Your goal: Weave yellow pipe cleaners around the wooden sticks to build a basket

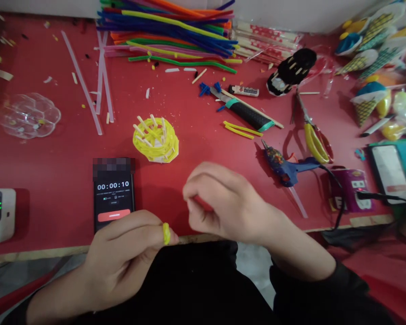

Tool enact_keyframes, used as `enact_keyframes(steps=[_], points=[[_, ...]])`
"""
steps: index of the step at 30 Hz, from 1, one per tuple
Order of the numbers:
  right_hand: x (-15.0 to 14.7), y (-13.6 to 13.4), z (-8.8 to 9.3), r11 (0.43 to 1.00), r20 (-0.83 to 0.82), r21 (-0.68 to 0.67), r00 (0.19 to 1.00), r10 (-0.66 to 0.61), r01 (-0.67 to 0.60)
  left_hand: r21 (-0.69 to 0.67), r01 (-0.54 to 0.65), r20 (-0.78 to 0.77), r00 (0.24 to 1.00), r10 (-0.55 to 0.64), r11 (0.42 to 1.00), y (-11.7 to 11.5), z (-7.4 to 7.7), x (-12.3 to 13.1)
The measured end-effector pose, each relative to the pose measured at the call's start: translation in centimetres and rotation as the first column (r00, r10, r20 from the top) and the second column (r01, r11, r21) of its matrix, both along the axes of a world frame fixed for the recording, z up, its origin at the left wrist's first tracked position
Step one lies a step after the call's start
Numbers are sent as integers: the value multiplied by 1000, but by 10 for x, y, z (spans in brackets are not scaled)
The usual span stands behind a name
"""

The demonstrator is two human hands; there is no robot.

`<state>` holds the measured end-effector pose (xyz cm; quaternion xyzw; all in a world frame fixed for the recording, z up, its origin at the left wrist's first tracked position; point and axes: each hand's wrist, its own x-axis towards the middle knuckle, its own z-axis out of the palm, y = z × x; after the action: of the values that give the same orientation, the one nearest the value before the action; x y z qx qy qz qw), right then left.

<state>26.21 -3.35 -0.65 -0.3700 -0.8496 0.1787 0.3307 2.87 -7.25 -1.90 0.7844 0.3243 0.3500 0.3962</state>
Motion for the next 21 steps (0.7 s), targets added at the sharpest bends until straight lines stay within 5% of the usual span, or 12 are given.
enact_keyframes(steps=[4,9,21], points=[[-11,-12,-1,985,-99,-129,990,101,-113,-144,93,89,993,-81,985,4,0,2],[-7,-12,-2,964,-118,-114,967,225,-238,-298,142,237,969,-71,944,7,2,0],[-1,-12,8,934,-79,-178,951,300,-309,-441,197,230,968,-102,876,11,6,-1]])
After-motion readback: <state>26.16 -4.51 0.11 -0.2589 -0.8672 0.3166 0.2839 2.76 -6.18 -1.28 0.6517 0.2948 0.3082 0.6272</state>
